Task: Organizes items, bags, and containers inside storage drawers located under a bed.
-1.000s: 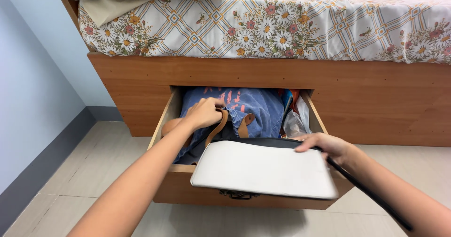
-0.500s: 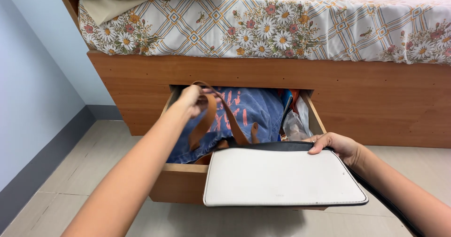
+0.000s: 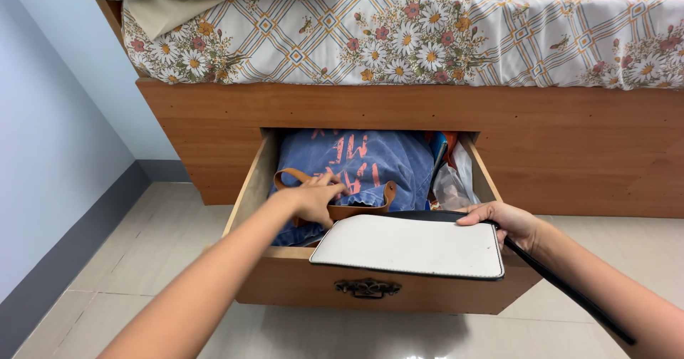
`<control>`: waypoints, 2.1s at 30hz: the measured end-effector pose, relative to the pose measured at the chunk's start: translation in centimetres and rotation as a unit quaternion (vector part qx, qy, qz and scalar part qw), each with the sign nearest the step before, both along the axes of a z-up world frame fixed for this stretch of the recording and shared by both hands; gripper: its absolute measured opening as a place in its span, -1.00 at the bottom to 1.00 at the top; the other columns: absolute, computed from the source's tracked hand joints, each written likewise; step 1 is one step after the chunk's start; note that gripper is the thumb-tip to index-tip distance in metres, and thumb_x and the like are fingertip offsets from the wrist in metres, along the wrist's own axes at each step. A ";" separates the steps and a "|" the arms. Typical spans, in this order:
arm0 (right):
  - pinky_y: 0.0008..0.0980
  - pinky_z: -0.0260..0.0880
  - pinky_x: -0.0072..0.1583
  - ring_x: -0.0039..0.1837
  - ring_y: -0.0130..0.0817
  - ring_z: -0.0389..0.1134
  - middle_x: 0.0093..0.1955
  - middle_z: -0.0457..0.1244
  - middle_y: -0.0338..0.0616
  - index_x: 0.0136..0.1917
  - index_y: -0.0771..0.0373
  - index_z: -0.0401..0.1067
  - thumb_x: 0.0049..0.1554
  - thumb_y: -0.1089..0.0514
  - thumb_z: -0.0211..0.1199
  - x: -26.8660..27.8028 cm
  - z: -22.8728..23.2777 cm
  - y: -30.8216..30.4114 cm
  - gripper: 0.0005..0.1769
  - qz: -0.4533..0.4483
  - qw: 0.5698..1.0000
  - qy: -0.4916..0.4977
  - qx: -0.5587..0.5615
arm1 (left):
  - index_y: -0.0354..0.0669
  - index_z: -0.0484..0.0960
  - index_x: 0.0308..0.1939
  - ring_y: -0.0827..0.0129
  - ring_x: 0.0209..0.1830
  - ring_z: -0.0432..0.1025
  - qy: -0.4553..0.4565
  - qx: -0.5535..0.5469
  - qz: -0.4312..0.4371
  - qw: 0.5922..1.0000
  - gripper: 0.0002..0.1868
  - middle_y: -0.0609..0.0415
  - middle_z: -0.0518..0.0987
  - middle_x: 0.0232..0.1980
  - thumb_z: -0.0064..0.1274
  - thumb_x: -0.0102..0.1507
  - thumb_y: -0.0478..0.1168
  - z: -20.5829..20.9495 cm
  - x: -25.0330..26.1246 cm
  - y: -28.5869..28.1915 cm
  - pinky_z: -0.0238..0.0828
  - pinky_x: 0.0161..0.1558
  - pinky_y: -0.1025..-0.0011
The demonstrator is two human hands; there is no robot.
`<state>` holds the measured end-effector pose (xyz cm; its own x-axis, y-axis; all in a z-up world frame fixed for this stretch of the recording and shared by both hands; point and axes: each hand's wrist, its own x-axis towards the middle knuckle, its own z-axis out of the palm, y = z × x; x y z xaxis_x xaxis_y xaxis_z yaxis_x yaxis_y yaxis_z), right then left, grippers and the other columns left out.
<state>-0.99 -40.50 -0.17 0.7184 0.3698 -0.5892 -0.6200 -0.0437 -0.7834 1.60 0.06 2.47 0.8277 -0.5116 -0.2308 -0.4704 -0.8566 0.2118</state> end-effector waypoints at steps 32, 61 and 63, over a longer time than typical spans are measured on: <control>-0.40 0.16 -0.40 -0.43 -0.39 0.22 -0.21 0.35 0.05 0.09 0.32 0.42 0.35 0.07 -0.07 9.0 -11.1 25.7 -0.67 -0.292 0.931 -0.220 -0.004 | -0.28 0.71 -0.28 0.27 -0.44 0.52 -0.042 -0.294 0.029 0.954 -0.76 -0.02 0.62 -0.44 0.19 -0.02 -0.30 5.1 -1.4 3.0 0.45 -0.33 0.32; -0.29 0.37 0.21 0.21 -0.19 0.37 0.39 0.31 -0.07 0.59 -0.05 0.19 0.26 -0.12 -0.22 0.9 -4.7 18.4 -0.34 0.223 0.879 -0.310 -0.284 | 0.14 0.20 0.48 0.14 0.15 0.39 -0.415 0.093 -0.076 0.902 -0.10 -0.02 0.38 0.19 0.21 0.07 -0.19 -5.3 0.2 -0.1 0.27 0.05 0.06; -0.19 0.28 0.36 0.34 -0.07 0.39 0.33 0.37 0.20 0.36 0.34 0.44 0.21 -0.49 -0.17 -2.4 -0.7 19.0 -0.07 0.301 0.795 -0.252 -0.462 | 0.03 0.25 0.39 0.19 0.22 0.33 -0.477 0.070 -0.111 0.869 -0.13 -0.01 0.38 0.22 0.21 -0.01 -0.12 -6.8 1.2 0.9 0.19 0.22 -0.05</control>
<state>-3.35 -21.49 -0.87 0.8059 0.3127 -0.5028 0.1142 -0.9154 -0.3861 2.80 0.93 -4.31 0.5610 -0.7049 0.4341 -0.5312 -0.7087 -0.4643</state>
